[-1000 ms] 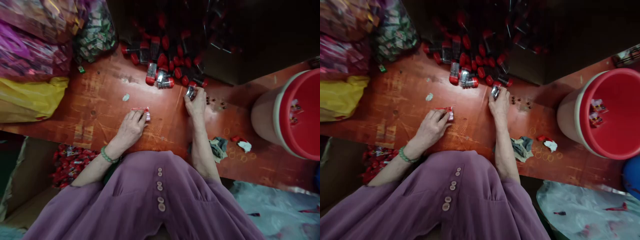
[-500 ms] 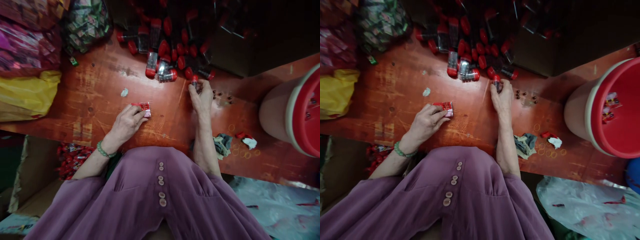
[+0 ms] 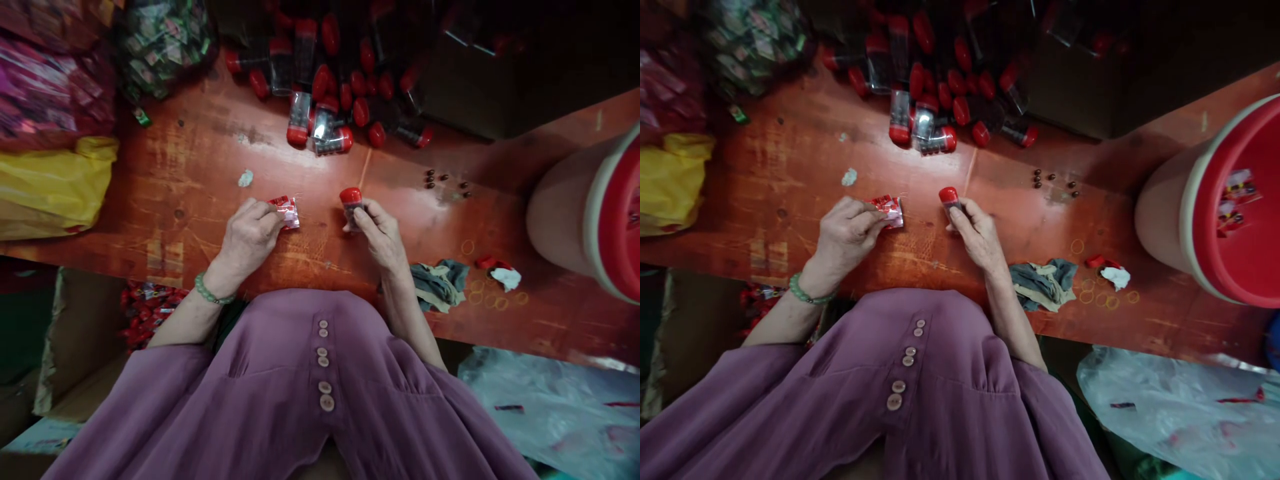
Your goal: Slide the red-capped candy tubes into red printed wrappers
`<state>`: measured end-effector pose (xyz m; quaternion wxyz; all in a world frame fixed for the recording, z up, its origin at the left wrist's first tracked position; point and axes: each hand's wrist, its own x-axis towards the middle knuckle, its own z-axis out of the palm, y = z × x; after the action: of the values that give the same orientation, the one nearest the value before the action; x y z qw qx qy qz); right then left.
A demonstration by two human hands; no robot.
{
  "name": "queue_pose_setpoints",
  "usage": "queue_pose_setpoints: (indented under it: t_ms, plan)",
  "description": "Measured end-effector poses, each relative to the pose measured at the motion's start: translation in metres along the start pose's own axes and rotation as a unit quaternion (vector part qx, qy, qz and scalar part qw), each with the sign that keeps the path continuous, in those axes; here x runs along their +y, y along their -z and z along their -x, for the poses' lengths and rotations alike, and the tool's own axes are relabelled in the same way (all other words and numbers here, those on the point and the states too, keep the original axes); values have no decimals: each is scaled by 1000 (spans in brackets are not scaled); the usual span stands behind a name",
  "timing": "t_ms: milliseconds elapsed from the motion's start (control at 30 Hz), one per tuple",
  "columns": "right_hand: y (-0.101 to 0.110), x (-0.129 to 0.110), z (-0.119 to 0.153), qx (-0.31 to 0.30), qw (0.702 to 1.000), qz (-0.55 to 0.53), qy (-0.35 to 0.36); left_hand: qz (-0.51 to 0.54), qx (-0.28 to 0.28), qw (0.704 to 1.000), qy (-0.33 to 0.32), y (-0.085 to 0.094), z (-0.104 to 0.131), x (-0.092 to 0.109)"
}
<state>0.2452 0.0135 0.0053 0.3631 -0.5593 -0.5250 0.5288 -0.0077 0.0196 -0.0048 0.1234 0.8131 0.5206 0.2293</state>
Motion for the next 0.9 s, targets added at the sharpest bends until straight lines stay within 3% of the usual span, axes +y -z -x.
queue_pose_setpoints:
  t_ms: [200, 333, 467, 633, 900]
  plan:
    - [-27, -13, 7, -71, 988, 123, 67, 109, -68, 991, 26, 13, -9, -5]
    - [-36, -12, 7, -99, 987, 103, 69, 113, -91, 989, 36, 17, -14, -9]
    - [-31, -2, 9, -117, 993, -36, 2, 78, -48, 994, 51, 13, -13, -11]
    - [-23, 7, 15, -113, 981, -146, -55, 114, -4, 992, 55, 19, -11, 0]
    - [-18, -15, 28, -84, 970, -220, -59, 198, 78, 973, -84, 26, 5, 24]
